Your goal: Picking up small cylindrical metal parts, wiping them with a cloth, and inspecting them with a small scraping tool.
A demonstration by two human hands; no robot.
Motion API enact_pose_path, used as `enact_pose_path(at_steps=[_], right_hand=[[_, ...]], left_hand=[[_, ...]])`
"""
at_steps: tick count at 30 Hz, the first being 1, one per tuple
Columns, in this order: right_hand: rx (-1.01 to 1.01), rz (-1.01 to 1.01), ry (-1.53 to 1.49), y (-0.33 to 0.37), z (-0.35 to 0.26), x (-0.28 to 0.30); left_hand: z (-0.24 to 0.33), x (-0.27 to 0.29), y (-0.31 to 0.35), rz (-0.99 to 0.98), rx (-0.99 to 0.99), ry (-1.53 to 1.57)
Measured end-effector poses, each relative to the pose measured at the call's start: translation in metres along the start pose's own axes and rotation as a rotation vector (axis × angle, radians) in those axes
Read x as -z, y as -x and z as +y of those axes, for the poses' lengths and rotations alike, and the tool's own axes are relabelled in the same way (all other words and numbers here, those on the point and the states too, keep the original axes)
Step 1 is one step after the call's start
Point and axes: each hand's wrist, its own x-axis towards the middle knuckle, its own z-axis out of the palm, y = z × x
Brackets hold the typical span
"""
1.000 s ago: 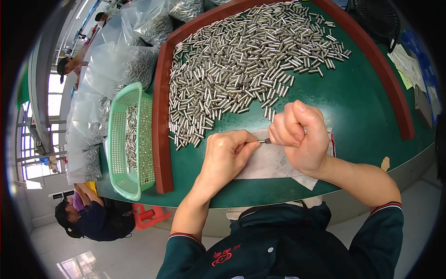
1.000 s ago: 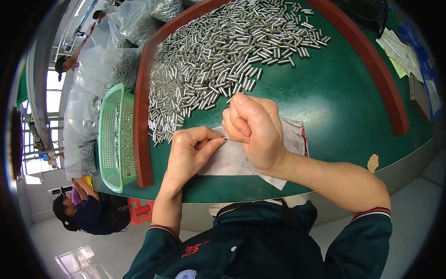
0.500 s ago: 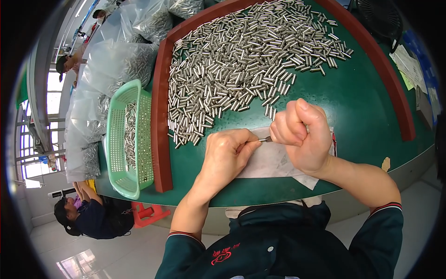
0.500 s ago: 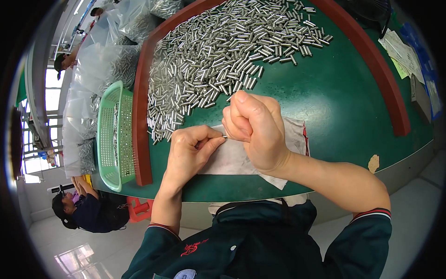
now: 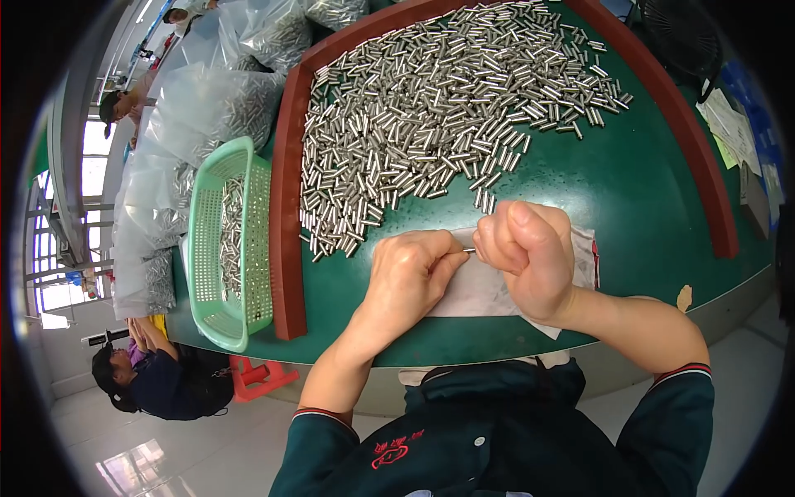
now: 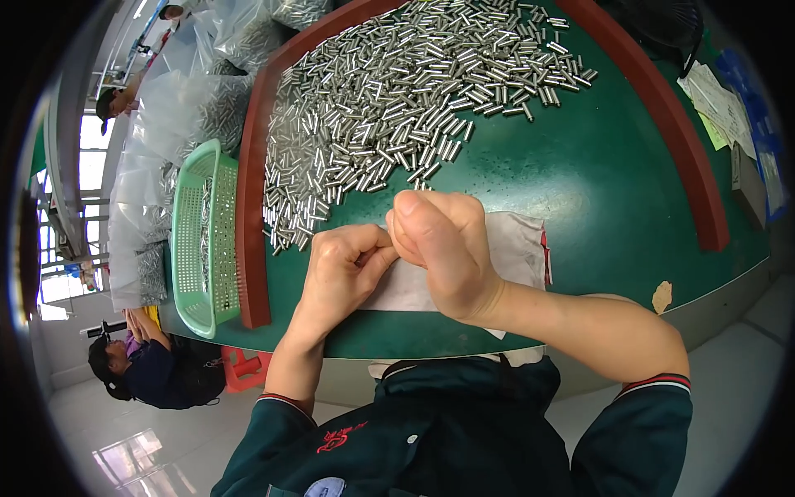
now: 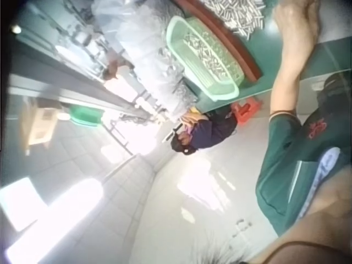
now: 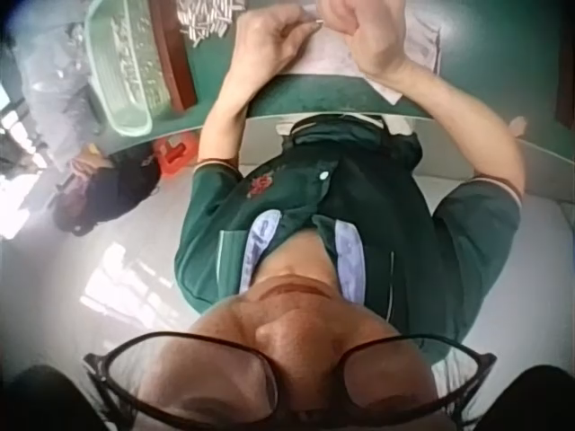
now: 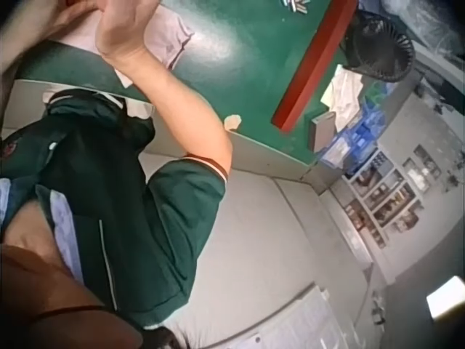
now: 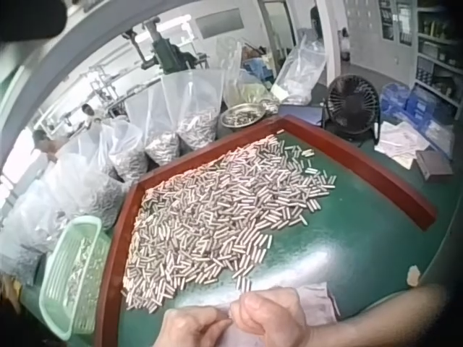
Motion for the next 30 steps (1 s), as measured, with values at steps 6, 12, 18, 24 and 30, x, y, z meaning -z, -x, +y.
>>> enact_pose_path(at_steps=[6,12,18,24,30], right_hand=[[0.047,-0.022,-0.032,-0.002,-0.009,0.007],[0.001,-0.016,-0.124,-0.002,-0.003,0.006],[-0.014,-0.01,-0.133,-0.004,-0.005,0.007],[-0.021,-0.007,-0.12,-0.005,-0.007,0.008],[-0.028,-0.005,-0.114,-0.005,-0.006,0.009]], left_hand=[[-0.007,0.014,-0.004,-0.115,0.429,0.939],[-0.028,0.015,-0.004,-0.184,0.547,1.662],[-0.029,0.016,-0.008,-0.145,0.552,1.6],[-0.021,0.019,-0.011,-0.037,0.519,1.512],[-0.026,0.008,-0.014,0.186,0.278,0.68]])
